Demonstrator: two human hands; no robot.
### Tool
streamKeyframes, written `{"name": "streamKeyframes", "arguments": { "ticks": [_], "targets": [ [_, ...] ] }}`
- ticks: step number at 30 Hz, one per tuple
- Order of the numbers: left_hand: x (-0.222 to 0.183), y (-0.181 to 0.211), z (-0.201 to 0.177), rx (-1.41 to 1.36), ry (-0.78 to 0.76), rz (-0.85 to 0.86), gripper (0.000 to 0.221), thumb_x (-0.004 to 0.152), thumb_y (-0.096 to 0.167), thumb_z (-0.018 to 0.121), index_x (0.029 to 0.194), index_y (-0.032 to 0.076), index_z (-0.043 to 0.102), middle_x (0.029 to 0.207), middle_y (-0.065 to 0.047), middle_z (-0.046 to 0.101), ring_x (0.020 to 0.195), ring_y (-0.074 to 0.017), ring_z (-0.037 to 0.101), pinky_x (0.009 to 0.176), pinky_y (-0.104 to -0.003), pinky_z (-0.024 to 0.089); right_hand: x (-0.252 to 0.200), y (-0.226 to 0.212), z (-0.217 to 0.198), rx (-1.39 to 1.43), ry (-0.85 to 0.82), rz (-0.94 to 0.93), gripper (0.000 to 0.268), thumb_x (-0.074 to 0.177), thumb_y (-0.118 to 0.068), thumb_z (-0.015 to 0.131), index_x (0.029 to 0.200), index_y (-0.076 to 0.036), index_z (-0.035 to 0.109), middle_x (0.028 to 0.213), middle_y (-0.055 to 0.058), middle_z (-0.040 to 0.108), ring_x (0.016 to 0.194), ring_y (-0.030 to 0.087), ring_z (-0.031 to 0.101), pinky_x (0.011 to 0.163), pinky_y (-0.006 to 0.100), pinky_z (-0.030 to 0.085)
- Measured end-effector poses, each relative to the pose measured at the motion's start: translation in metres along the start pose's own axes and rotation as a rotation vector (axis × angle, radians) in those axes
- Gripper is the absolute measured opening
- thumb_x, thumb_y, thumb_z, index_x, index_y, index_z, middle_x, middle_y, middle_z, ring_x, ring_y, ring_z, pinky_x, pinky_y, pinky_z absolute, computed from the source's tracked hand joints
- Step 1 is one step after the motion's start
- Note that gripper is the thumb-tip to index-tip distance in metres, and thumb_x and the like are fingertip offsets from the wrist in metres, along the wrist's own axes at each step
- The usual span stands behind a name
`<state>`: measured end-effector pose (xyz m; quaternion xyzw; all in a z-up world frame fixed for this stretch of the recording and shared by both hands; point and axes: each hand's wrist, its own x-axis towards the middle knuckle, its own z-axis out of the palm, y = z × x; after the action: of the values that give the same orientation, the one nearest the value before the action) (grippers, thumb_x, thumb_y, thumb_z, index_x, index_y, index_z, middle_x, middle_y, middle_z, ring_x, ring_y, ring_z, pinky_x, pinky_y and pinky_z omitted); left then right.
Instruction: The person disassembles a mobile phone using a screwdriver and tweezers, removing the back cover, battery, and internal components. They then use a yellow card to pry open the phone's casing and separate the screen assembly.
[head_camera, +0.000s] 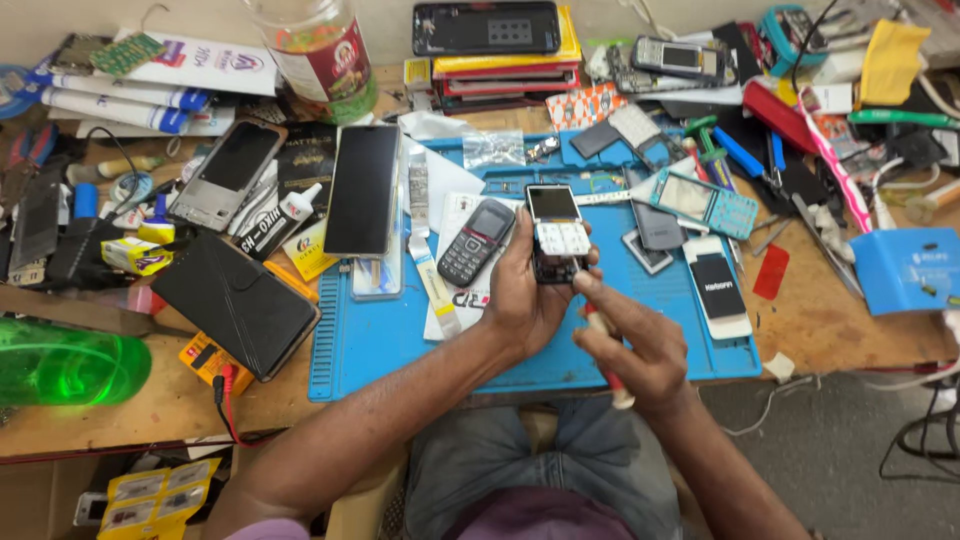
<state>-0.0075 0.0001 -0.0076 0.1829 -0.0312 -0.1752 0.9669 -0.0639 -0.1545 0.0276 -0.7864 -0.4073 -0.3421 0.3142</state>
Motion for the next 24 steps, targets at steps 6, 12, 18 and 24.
{"name": "streamKeyframes", "arguments": {
  "ticks": [6,12,18,24],
  "targets": [
    [0.0,0.01,0.012,0.064,0.0,0.1,0.037,0.114,0.043,0.04,0.142,0.019,0.044,0.113,-0.005,0.067,0.101,-0.0186,0.07,0.086,-0.04,0.059,0.002,-0.003,0.0,0.166,0.216,0.124,0.014,0.097,0.001,0.071,0.106,-0.005,0.061,0.119,0.024,0.069,0.114,0.035,0.073,0.093,0.04,0.064],
    [0.0,0.012,0.023,0.226,-0.134,0.207,0.058,0.112,0.038,0.041,0.163,0.031,0.015,0.122,-0.002,0.061,0.103,-0.0128,0.067,0.085,-0.042,0.061,0.018,-0.006,-0.012,0.525,0.419,0.674,0.024,0.103,-0.021,0.065,0.122,-0.009,0.056,0.112,0.01,0.067,0.072,0.008,0.06,0.064,0.022,0.053],
    [-0.006,0.012,0.029,1.018,-0.151,0.576,0.063,0.121,0.035,0.044,0.174,0.025,0.01,0.161,-0.005,0.042,0.145,-0.0146,0.045,0.12,-0.034,0.041,0.041,-0.009,-0.009,0.023,0.013,0.803,0.041,0.086,-0.022,0.083,0.122,-0.008,0.069,0.075,0.005,0.06,0.049,0.008,0.038,0.045,0.029,0.03],
    [0.008,0.024,0.031,0.785,0.118,0.43,0.066,0.111,0.037,0.042,0.169,0.022,0.013,0.118,-0.005,0.055,0.106,-0.012,0.059,0.087,-0.03,0.056,0.015,0.015,-0.01,0.957,0.283,1.098,0.036,0.095,-0.02,0.07,0.125,0.0,0.067,0.096,0.015,0.075,0.054,0.003,0.037,0.049,0.023,0.03]
  ]
}}
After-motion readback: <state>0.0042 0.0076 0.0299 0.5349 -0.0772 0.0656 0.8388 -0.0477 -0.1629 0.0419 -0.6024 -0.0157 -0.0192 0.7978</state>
